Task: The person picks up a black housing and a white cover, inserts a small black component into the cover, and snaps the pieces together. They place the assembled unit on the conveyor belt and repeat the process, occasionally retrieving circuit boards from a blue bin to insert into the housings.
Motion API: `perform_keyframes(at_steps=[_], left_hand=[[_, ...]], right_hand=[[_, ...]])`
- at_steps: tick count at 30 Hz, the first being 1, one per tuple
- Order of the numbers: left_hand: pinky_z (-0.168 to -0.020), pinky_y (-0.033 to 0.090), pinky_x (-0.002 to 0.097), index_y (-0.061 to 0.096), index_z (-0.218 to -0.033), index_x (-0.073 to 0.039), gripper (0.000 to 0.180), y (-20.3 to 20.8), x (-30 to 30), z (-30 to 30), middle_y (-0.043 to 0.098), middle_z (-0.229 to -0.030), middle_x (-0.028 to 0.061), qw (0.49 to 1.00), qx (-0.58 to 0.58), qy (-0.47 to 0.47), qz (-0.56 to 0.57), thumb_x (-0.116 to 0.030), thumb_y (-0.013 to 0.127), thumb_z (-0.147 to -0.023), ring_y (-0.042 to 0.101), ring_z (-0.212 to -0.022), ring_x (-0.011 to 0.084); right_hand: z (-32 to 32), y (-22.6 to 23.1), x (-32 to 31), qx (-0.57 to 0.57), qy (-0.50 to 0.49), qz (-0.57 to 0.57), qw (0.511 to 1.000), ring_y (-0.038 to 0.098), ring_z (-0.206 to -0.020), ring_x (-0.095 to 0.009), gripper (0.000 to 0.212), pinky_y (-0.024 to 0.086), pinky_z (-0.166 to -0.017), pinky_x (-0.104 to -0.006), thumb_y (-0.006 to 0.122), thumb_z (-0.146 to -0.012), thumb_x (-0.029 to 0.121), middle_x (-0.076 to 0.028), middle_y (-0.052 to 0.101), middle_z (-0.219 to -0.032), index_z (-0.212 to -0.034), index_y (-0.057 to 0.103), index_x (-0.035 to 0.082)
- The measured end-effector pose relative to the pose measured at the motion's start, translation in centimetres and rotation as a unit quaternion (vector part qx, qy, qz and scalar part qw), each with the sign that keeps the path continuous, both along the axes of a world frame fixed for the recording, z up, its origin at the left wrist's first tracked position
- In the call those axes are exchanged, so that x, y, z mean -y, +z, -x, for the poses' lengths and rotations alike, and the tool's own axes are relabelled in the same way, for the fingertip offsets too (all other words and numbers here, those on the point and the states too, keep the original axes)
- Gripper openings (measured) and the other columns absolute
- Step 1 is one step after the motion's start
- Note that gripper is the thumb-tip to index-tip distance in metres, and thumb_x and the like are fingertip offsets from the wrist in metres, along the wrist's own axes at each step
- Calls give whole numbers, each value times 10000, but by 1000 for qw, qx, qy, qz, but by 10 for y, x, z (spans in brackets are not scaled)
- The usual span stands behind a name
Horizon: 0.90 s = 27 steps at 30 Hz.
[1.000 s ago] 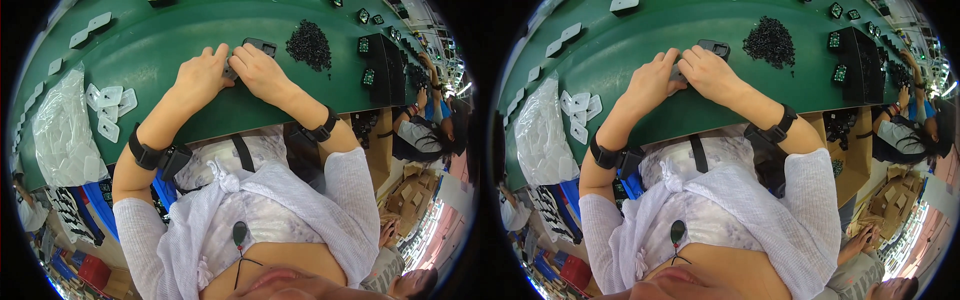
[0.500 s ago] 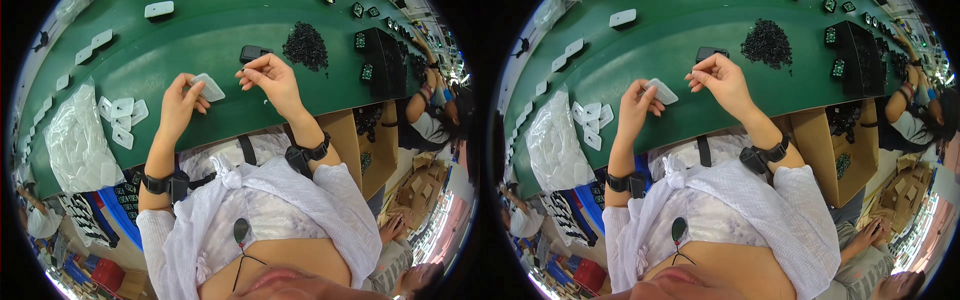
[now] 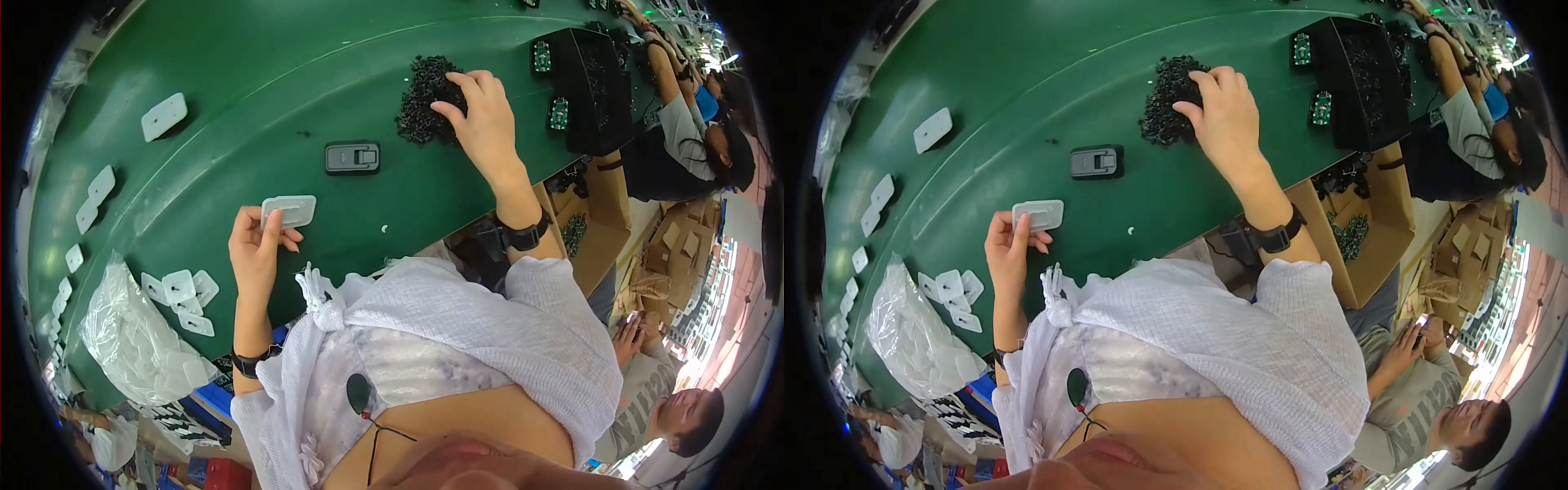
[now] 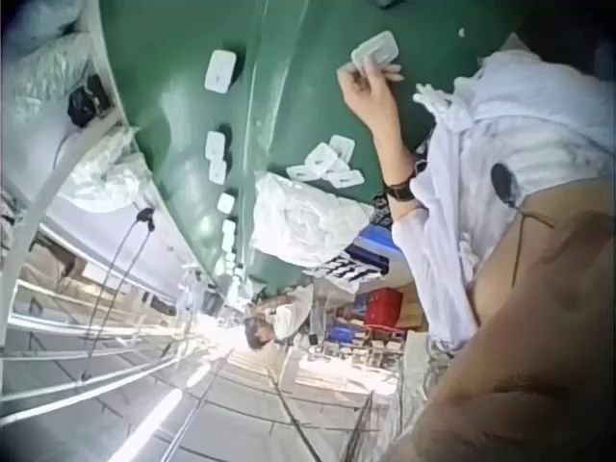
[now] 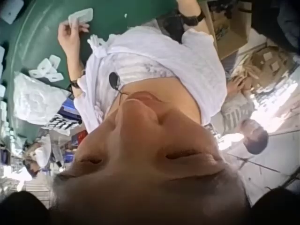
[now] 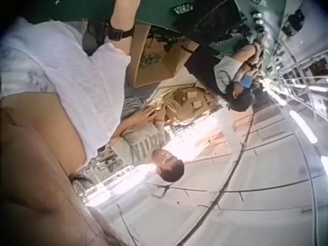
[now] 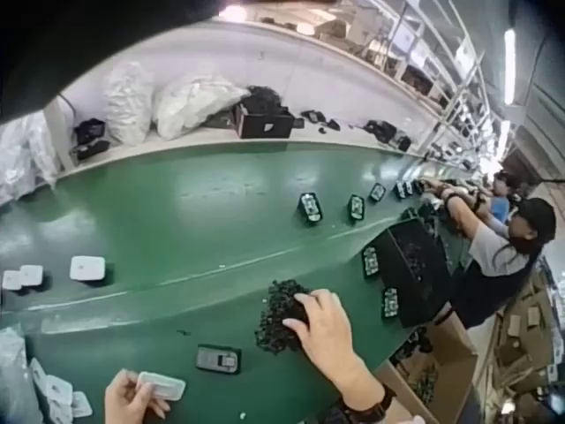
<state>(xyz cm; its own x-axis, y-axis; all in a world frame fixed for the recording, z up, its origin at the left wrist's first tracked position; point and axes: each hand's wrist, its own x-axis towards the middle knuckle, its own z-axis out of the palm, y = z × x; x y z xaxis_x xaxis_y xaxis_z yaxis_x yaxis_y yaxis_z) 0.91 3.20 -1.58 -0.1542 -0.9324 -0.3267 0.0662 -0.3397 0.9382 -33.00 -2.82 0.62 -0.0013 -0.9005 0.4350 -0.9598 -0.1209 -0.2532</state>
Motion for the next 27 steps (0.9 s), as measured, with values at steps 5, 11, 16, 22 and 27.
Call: perform_keyframes(at_steps=[5,11,16,22,27], left_hand=[[-557,501,219,533,-958,16,133,1,14,25,652,-847,118,1000,-23,9,16,-105,586,-972,635,-654,136],[-535,477,206,554,-1005,16,98,7,19,20,651,-863,99,997,59,20,49,-54,598,-951,620,-635,119],[-500,466,213,538,-1102,30,172,22,9,33,639,-879,90,992,-10,116,47,-10,585,-942,617,-623,122],[-520,490,213,548,-1235,0,271,23,0,20,623,-1014,111,991,19,100,89,-4,529,-965,630,-657,111],[-518,491,217,666,-1094,-32,229,27,-4,10,571,-903,65,985,55,54,155,38,503,-950,630,-642,113]], right_hand=[[8,-10,7,54,44,-30,997,573,-776,-269,169,485,-696,-357,737,-783,103,-70,583,-850,-902,636,37],[11,7,13,33,79,-34,996,567,-821,-251,208,467,-665,-356,789,-726,186,-45,566,-838,-767,628,62],[7,15,19,22,87,-28,996,564,-755,-237,240,456,-630,-339,799,-721,219,-38,566,-797,-744,614,69],[-1,19,11,131,29,-107,985,559,-597,-88,149,437,-533,-245,726,-859,121,-44,582,-679,-844,607,33],[-34,29,-3,367,109,-143,913,604,-725,-94,62,494,-644,-210,594,-931,-4,-56,646,-857,-979,630,-23]])
